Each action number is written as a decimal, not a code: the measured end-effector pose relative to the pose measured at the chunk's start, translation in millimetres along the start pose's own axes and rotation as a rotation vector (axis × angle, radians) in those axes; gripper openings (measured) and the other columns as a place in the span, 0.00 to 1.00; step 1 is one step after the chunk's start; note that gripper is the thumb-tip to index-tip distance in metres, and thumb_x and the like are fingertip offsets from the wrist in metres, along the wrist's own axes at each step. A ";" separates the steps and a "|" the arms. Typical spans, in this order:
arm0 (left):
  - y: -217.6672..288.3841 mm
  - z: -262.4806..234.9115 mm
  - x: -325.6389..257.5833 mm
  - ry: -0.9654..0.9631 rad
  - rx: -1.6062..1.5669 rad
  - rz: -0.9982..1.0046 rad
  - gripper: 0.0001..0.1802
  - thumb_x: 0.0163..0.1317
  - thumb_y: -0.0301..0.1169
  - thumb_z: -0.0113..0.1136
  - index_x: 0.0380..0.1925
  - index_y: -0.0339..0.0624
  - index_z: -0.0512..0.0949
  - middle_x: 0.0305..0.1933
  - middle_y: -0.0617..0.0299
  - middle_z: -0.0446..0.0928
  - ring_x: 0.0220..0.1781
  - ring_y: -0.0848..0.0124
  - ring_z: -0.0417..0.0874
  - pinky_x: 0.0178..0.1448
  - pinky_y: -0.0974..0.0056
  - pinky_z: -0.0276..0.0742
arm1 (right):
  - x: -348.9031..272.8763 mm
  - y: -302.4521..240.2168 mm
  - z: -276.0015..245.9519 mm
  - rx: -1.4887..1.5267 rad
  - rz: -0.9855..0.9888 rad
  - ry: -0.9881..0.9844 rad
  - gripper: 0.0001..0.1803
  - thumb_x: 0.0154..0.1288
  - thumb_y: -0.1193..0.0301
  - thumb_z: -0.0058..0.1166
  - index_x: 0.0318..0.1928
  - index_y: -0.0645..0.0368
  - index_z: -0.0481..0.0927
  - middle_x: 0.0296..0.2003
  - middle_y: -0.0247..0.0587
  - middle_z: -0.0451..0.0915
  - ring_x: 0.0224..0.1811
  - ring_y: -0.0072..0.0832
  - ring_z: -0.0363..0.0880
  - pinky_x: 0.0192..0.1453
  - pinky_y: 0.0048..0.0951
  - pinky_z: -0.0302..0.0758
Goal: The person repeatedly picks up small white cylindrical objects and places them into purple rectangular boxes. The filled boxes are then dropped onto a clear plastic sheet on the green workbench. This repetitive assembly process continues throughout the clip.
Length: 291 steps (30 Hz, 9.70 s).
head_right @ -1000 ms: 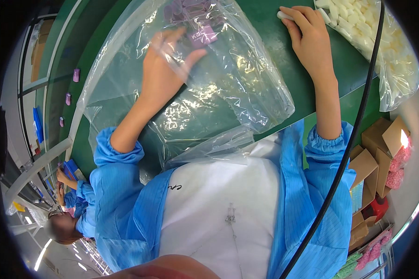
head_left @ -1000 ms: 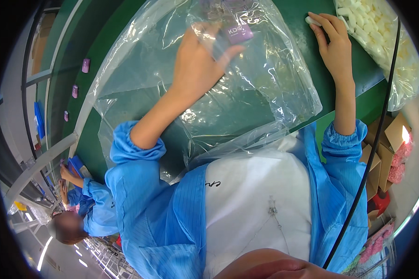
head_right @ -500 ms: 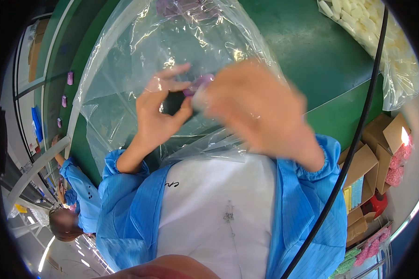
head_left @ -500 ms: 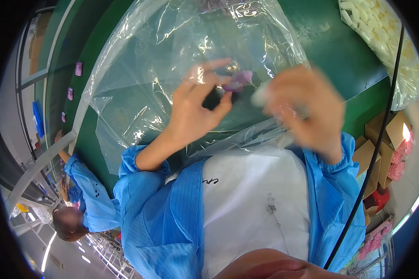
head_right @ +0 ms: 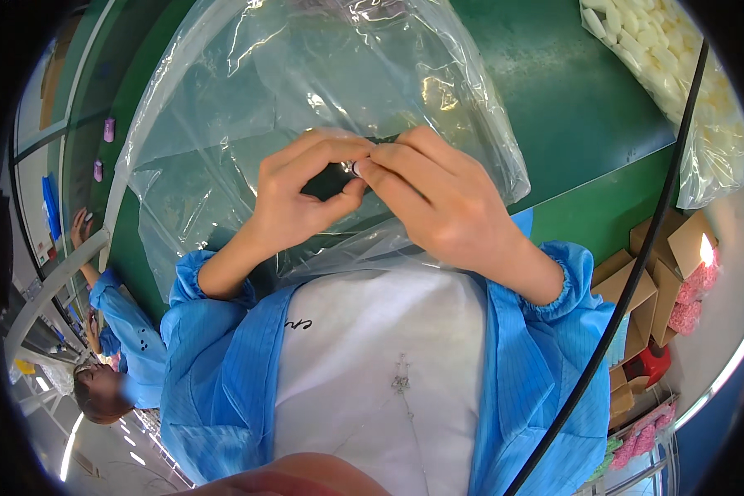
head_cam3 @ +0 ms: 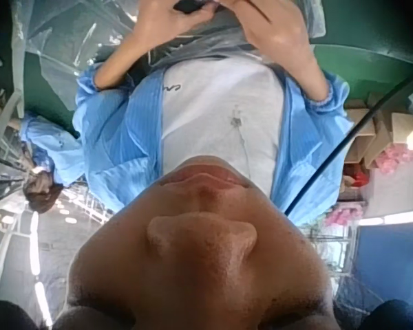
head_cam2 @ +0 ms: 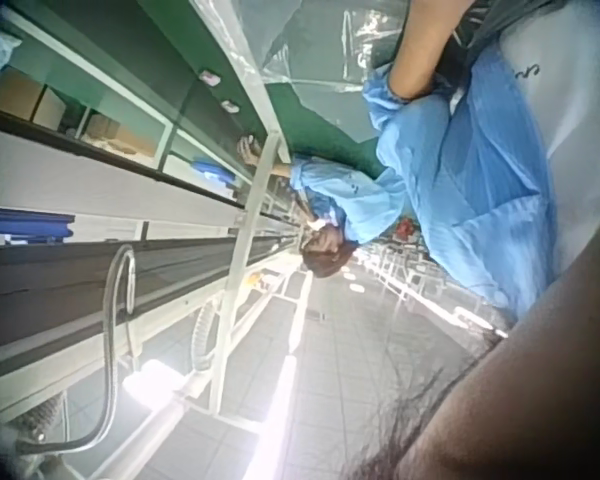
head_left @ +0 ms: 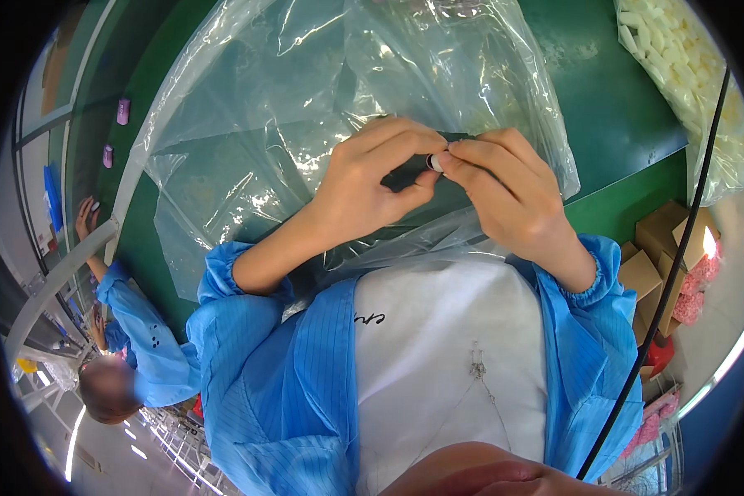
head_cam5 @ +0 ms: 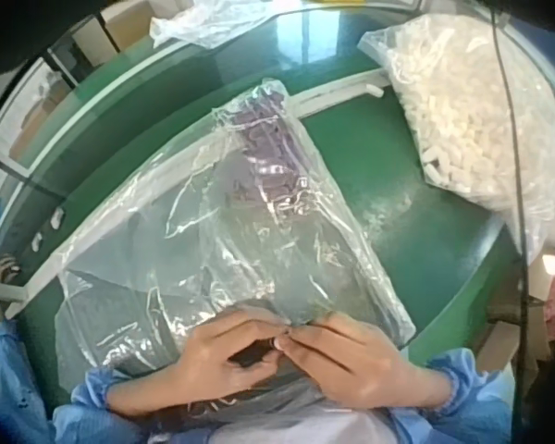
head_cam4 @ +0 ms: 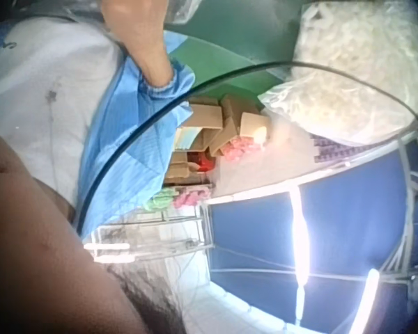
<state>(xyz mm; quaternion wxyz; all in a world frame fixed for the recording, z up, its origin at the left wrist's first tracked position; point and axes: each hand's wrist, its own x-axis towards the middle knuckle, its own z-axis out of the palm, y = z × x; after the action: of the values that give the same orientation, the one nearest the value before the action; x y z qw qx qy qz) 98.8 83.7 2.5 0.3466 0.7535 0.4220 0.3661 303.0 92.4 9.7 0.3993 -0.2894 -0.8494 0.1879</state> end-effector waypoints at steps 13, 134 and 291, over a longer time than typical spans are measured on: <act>-20.6 -7.4 -5.8 -0.078 -0.129 0.008 0.16 0.50 0.19 0.74 0.40 0.38 0.85 0.41 0.57 0.85 0.43 0.61 0.87 0.47 0.62 0.82 | -0.1 13.8 8.3 0.034 -0.166 -0.067 0.14 0.46 0.81 0.66 0.36 0.74 0.81 0.37 0.48 0.80 0.34 0.38 0.77 0.34 0.31 0.77; -47.3 -27.1 -30.5 0.034 -0.016 0.173 0.21 0.49 0.22 0.74 0.46 0.40 0.84 0.53 0.52 0.83 0.50 0.59 0.87 0.49 0.62 0.85 | 12.9 6.5 34.2 0.090 -0.133 -0.082 0.19 0.41 0.80 0.64 0.38 0.74 0.82 0.39 0.52 0.81 0.35 0.41 0.80 0.36 0.33 0.81; -76.9 -40.1 109.7 0.146 0.347 -0.023 0.19 0.48 0.39 0.80 0.37 0.42 0.86 0.37 0.60 0.82 0.32 0.65 0.81 0.40 0.62 0.79 | -3.1 203.2 -108.2 -0.976 0.452 0.040 0.10 0.67 0.74 0.55 0.48 0.58 0.80 0.40 0.46 0.83 0.47 0.45 0.79 0.51 0.44 0.77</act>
<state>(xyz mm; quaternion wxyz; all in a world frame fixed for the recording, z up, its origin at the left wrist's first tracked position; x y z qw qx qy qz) 76.8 220.9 -13.3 0.1842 0.7685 0.5114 0.3375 459.2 254.8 -37.8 0.1841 -0.6205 -0.7468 -0.1531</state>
